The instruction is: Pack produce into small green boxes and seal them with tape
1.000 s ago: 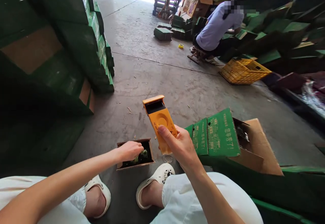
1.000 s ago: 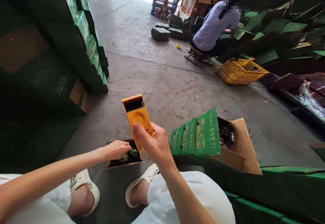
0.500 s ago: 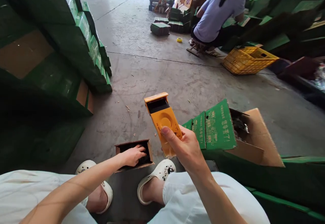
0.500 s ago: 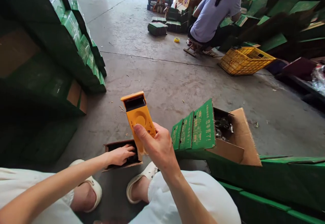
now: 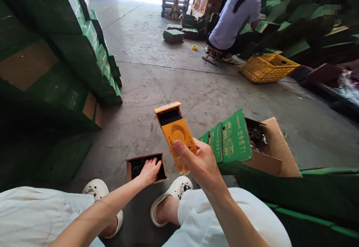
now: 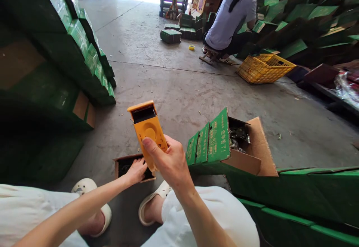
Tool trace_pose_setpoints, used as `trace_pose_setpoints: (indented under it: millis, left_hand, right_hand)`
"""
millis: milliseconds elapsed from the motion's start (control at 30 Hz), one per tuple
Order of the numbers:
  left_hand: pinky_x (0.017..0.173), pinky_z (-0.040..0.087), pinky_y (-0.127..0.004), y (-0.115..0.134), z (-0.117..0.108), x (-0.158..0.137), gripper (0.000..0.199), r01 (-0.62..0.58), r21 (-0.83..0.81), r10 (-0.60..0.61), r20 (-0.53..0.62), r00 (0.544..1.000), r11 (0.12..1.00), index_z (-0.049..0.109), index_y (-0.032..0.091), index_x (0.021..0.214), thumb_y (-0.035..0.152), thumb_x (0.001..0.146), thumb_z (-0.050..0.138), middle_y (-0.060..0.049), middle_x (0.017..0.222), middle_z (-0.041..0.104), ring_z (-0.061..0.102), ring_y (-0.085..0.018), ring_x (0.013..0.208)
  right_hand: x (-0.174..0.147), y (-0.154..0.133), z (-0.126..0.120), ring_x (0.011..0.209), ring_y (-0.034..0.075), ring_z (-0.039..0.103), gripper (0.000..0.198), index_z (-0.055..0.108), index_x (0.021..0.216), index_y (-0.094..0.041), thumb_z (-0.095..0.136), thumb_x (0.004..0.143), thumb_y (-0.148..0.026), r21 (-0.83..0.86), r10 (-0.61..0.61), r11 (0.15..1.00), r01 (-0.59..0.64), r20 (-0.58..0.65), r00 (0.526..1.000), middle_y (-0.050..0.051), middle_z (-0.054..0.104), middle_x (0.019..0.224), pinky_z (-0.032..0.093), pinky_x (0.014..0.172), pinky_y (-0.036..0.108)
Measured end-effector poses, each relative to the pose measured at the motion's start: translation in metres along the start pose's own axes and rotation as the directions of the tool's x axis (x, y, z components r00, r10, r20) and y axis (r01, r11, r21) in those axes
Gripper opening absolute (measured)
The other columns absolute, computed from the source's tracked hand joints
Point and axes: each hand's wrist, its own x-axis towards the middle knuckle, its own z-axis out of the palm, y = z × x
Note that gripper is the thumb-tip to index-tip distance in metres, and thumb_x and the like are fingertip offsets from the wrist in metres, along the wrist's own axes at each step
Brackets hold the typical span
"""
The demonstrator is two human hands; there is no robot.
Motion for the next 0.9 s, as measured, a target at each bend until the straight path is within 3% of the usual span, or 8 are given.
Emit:
trace_pose_setpoints:
  millis: [133,300,467,567,667,800,833,900]
  left_hand:
    - [0.119,0.029,-0.062,-0.004,0.003,-0.007,0.073,-0.017,0.154,0.025,-0.052,0.998,0.988,0.041,0.022,0.157,0.012,0.085,0.051,-0.021,0.159,0.045,0.043,-0.037,0.147]
    - [0.124,0.019,-0.064,-0.009,0.004,0.0,0.077,0.011,0.129,-0.011,0.002,1.0,0.992,0.03,0.02,0.164,0.013,0.089,0.047,-0.021,0.166,0.037,0.038,-0.036,0.152]
    - [0.127,0.019,-0.059,-0.01,0.005,-0.01,0.088,-0.01,0.003,0.01,-0.053,0.999,1.0,0.025,0.023,0.167,0.018,0.085,0.058,-0.015,0.17,0.031,0.033,-0.035,0.155]
    - [0.127,0.026,-0.052,-0.013,-0.005,-0.029,0.075,-0.02,-0.208,-0.025,-0.21,0.977,0.978,0.039,0.023,0.16,0.021,0.088,0.057,-0.013,0.162,0.045,0.042,-0.031,0.149]
    - [0.119,0.041,-0.043,-0.028,-0.025,-0.055,0.044,0.011,-0.464,-0.25,-0.456,0.854,0.886,0.059,0.024,0.14,0.026,0.1,0.041,-0.012,0.141,0.063,0.058,-0.025,0.133]
    - [0.109,0.05,-0.044,-0.064,-0.038,-0.084,0.049,0.179,-0.694,-0.669,-0.541,0.509,0.698,0.045,0.024,0.146,0.021,0.098,0.045,-0.013,0.136,0.061,0.063,-0.026,0.123]
    - [0.107,0.051,-0.044,-0.072,-0.036,-0.087,0.056,0.243,-0.729,-0.735,-0.487,0.472,0.64,0.04,0.024,0.15,0.019,0.095,0.05,-0.014,0.136,0.061,0.063,-0.026,0.124]
    - [0.098,0.057,-0.041,-0.081,-0.027,-0.087,0.07,0.341,-0.754,-0.778,-0.34,0.528,0.561,0.03,0.024,0.155,0.018,0.092,0.058,-0.016,0.138,0.059,0.066,-0.026,0.121]
  right_hand:
    - [0.0,-0.002,0.0,0.062,0.016,0.054,0.06,0.068,0.085,-0.016,0.077,0.075,-0.075,0.021,0.013,1.0,-0.013,0.006,1.0,0.004,0.064,0.072,0.043,0.052,0.024]
    - [0.004,0.001,0.002,0.059,0.014,0.053,0.056,0.068,0.086,-0.016,0.074,0.08,-0.071,0.014,-0.018,1.0,0.018,0.002,1.0,0.002,0.062,0.07,0.042,0.052,0.024]
    - [0.01,0.014,0.0,0.062,0.015,0.057,0.057,0.068,0.087,-0.016,0.07,0.084,-0.072,-0.095,-0.048,0.994,0.046,-0.018,0.999,0.002,0.065,0.072,0.043,0.054,0.024]
    - [0.016,0.029,-0.004,0.065,0.018,0.06,0.06,0.071,0.089,-0.015,0.067,0.084,-0.075,-0.228,-0.034,0.973,0.025,-0.036,0.999,0.003,0.069,0.074,0.043,0.056,0.025]
    - [0.029,0.055,-0.008,0.072,0.022,0.067,0.061,0.073,0.092,-0.015,0.063,0.085,-0.075,-0.39,-0.002,0.92,-0.036,-0.099,0.995,0.007,0.073,0.078,0.046,0.06,0.026]
    - [0.053,0.102,-0.013,0.091,0.028,0.074,0.054,0.075,0.097,-0.015,0.058,0.093,-0.066,-0.684,0.143,0.692,-0.23,-0.182,0.973,0.015,0.078,0.09,0.05,0.071,0.028]
    - [0.057,0.113,-0.013,0.096,0.029,0.075,0.051,0.076,0.098,-0.014,0.059,0.094,-0.062,-0.752,0.203,0.588,-0.298,-0.219,0.954,0.017,0.078,0.095,0.05,0.074,0.028]
    - [0.061,0.134,-0.014,0.101,0.03,0.075,0.047,0.076,0.101,-0.013,0.063,0.093,-0.057,-0.825,0.296,0.403,-0.396,-0.292,0.909,0.02,0.078,0.102,0.051,0.077,0.029]
